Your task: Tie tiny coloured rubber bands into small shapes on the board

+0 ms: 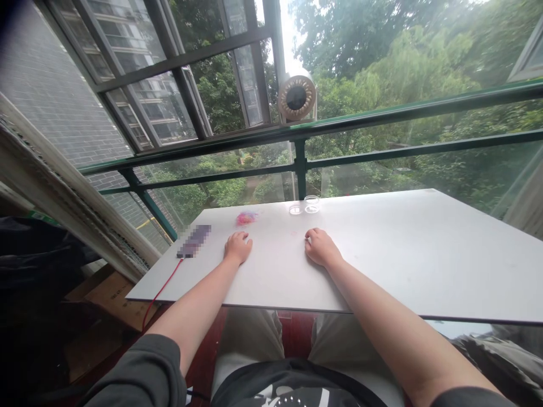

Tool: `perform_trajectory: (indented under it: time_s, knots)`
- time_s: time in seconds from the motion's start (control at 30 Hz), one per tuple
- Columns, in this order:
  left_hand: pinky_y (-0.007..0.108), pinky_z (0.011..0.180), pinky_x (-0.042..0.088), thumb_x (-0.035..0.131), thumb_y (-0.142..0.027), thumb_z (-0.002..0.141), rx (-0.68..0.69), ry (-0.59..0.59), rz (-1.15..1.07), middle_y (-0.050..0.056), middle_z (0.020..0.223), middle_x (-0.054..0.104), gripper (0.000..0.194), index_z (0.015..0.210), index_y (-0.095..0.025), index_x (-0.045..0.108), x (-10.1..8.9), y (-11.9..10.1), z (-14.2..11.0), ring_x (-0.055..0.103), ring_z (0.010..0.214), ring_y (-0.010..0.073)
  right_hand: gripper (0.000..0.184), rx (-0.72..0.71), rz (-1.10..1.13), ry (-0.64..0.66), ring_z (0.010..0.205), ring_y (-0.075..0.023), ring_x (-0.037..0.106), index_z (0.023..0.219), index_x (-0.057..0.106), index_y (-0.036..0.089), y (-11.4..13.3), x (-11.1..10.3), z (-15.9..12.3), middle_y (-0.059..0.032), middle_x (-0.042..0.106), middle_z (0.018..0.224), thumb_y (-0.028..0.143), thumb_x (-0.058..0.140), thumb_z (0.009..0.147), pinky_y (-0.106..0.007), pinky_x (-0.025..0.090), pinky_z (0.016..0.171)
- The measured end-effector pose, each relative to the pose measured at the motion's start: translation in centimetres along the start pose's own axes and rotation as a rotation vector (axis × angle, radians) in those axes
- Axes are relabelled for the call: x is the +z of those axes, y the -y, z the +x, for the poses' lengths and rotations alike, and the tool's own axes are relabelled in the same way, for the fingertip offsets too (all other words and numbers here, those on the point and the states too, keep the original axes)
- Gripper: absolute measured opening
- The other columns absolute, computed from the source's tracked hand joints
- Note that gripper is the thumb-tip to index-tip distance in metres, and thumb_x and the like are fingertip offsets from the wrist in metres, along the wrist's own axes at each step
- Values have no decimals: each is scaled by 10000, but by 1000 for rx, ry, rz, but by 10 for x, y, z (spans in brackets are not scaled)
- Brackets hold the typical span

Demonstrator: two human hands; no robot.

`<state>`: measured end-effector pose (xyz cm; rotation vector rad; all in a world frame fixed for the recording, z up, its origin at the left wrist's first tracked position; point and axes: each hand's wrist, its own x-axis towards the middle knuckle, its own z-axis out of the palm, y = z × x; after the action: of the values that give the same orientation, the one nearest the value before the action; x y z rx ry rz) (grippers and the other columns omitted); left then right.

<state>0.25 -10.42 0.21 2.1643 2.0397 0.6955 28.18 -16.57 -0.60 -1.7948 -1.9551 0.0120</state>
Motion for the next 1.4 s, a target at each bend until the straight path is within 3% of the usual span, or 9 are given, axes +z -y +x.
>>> perform_trajectory:
  time_s: [0.27, 0.53, 0.67, 0.8, 0.9, 1.03, 1.13, 1.27, 1.4]
  knots:
    - [362, 972, 389, 482, -332, 816, 51, 11, 75, 54, 1256, 570, 339, 1119, -246, 607, -5, -8, 60, 464, 1183, 254, 256, -11, 18, 10, 1049, -267, 521, 1035, 575, 115, 3, -1, -3, -151, 582, 1086, 211, 452, 832, -358, 378, 919]
    - [508, 1049, 272, 511, -327, 800, 141, 218, 191, 102, 1327, 524, 388, 1168, -242, 601, 3, -44, 147, 372, 1275, 317, 269, 9, 32, 28, 1056, -259, 509, 1062, 542, 144, 6, -4, -6, -129, 568, 1096, 233, 475, 817, -358, 372, 929]
    - [640, 996, 230, 553, -319, 794, 106, 345, 222, 168, 1281, 549, 313, 1066, -201, 651, 11, -55, 167, 382, 1252, 397, 265, 28, 63, 12, 1042, -261, 509, 1045, 544, 149, 4, -6, -5, -122, 577, 1075, 260, 498, 808, -374, 372, 919]
    - [597, 963, 330, 592, -332, 813, 67, 357, 217, 203, 1251, 539, 325, 1063, -128, 627, 15, -59, 175, 421, 1216, 391, 255, 36, 104, 6, 1039, -255, 511, 1034, 544, 158, 2, -6, -4, -112, 592, 1063, 267, 504, 807, -373, 370, 921]
    - [462, 881, 474, 552, -318, 867, 49, 319, 167, 133, 1187, 560, 339, 1150, -130, 555, 14, -58, 176, 545, 1078, 259, 246, 44, 134, -12, 1036, -252, 515, 1027, 544, 166, 1, -5, -4, -108, 601, 1052, 265, 506, 805, -374, 371, 921]
    - [441, 926, 445, 640, -219, 780, 78, 213, -14, 147, 1188, 599, 253, 1023, -147, 647, 6, -56, 167, 515, 1151, 316, 244, 48, 163, -24, 1034, -255, 517, 1022, 545, 169, 0, -3, -4, -107, 606, 1048, 263, 509, 800, -381, 375, 919]
    - [359, 892, 476, 614, -233, 776, 118, 117, -211, 108, 1198, 623, 274, 1042, -188, 660, -3, -53, 150, 564, 1104, 276, 255, 54, 174, -26, 1034, -255, 520, 1031, 544, 163, -3, -3, -3, -112, 607, 1061, 259, 505, 798, -379, 381, 917]
    - [311, 851, 505, 595, -287, 782, 171, 53, -456, 87, 1024, 700, 240, 971, -166, 680, -6, -48, 108, 639, 945, 209, 249, 69, 208, -43, 1014, -252, 534, 1017, 554, 160, -5, -2, -1, -113, 617, 1041, 246, 514, 787, -375, 393, 903]
    - [280, 782, 532, 625, -234, 756, 226, 87, -659, 92, 875, 722, 164, 871, -131, 680, 9, -52, 48, 674, 808, 172, 204, 89, 258, -83, 974, -269, 546, 943, 576, 161, 4, -2, 0, -122, 625, 995, 235, 540, 756, -412, 396, 881]
